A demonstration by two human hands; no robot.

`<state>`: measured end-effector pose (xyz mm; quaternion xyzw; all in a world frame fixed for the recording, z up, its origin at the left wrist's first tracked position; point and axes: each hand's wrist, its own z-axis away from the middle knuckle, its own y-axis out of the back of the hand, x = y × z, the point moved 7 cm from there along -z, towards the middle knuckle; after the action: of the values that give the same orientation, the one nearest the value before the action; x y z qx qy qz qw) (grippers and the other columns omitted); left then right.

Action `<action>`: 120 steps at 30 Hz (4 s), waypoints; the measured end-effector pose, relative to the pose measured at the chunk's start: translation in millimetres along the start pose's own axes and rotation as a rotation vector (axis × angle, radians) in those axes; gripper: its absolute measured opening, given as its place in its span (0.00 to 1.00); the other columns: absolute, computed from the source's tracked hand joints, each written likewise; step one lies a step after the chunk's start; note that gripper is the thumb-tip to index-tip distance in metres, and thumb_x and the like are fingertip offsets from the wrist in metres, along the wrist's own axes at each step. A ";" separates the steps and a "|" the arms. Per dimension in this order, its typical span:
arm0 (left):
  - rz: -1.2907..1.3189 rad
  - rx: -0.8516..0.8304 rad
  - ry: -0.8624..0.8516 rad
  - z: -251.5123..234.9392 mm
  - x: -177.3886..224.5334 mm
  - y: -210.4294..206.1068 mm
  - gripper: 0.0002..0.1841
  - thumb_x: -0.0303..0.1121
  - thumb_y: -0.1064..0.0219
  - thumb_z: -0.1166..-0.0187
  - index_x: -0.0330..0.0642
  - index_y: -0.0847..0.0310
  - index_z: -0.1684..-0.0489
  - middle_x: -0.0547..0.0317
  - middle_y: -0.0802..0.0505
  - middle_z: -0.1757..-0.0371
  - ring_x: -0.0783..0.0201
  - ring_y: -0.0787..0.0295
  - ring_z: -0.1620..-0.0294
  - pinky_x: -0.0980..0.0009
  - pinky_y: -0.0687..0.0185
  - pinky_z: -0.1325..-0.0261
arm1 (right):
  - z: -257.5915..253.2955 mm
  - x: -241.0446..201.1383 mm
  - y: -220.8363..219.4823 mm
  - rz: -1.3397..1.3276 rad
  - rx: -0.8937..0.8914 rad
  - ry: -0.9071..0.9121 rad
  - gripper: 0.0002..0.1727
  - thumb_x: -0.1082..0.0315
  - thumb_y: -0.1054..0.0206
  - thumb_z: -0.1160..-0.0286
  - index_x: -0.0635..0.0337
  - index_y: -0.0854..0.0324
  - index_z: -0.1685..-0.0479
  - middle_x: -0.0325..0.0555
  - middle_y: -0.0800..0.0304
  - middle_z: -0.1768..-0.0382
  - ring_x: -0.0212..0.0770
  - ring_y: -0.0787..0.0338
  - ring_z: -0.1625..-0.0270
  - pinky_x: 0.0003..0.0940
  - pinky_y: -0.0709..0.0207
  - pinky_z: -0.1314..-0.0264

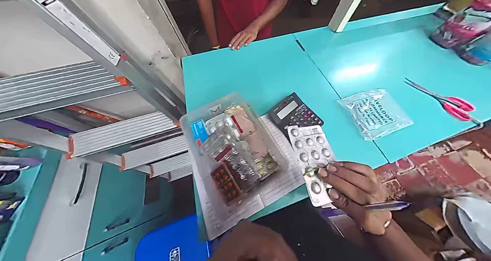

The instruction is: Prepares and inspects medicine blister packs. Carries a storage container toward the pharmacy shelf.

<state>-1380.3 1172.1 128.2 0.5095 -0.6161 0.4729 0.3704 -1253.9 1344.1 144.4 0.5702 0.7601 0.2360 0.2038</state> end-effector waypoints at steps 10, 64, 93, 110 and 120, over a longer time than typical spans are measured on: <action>0.395 0.754 0.339 -139.9 -138.1 -55.9 0.15 0.42 0.51 0.10 0.46 0.30 0.35 0.67 0.07 0.59 0.79 0.10 0.68 0.83 0.16 0.72 | 74.7 79.6 37.9 -0.320 -0.126 0.072 0.10 0.58 0.33 0.15 0.53 0.17 0.49 0.47 0.08 0.37 0.44 0.14 0.27 0.43 0.29 0.18; 0.037 0.365 0.416 -217.5 -169.5 -77.9 0.50 0.79 0.73 0.26 0.44 0.26 0.31 0.77 0.10 0.53 0.84 0.14 0.52 0.81 0.18 0.48 | 83.4 195.9 50.4 -0.666 -0.479 -0.561 0.09 0.55 0.26 0.27 0.49 0.11 0.62 0.30 0.10 0.62 0.30 0.18 0.49 0.45 0.39 0.36; -1.523 0.707 0.637 -204.9 -134.3 -33.0 0.53 0.78 0.40 0.34 0.31 0.19 0.29 0.30 0.12 0.40 0.36 0.08 0.64 0.38 0.15 0.65 | 128.7 256.8 72.4 -1.205 0.286 -1.376 0.12 0.76 0.48 0.13 0.63 0.26 0.37 0.46 0.08 0.56 0.39 0.05 0.55 0.39 0.09 0.47; 0.002 0.746 0.379 -227.4 -181.5 -65.2 0.06 0.29 0.38 0.16 0.46 0.16 0.62 0.72 0.26 0.89 0.81 0.44 0.93 0.84 0.50 0.90 | 241.3 415.5 278.0 0.343 -0.475 -1.298 0.31 0.76 0.16 0.42 0.70 0.22 0.34 0.78 0.17 0.43 0.80 0.17 0.41 0.76 0.26 0.41; -0.022 0.685 0.403 -244.7 -182.4 -58.0 0.05 0.32 0.36 0.15 0.42 0.19 0.52 0.67 0.18 0.81 0.79 0.40 0.90 0.83 0.47 0.89 | 262.1 376.5 260.4 -0.236 -0.843 -1.464 0.41 0.64 0.23 0.33 0.61 0.37 0.18 0.57 0.11 0.61 0.47 0.12 0.64 0.50 0.16 0.56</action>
<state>-1292.1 1455.7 37.1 0.5072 -0.3324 0.7375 0.2974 -1001.9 1801.8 71.8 0.3724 0.3399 0.0483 0.8622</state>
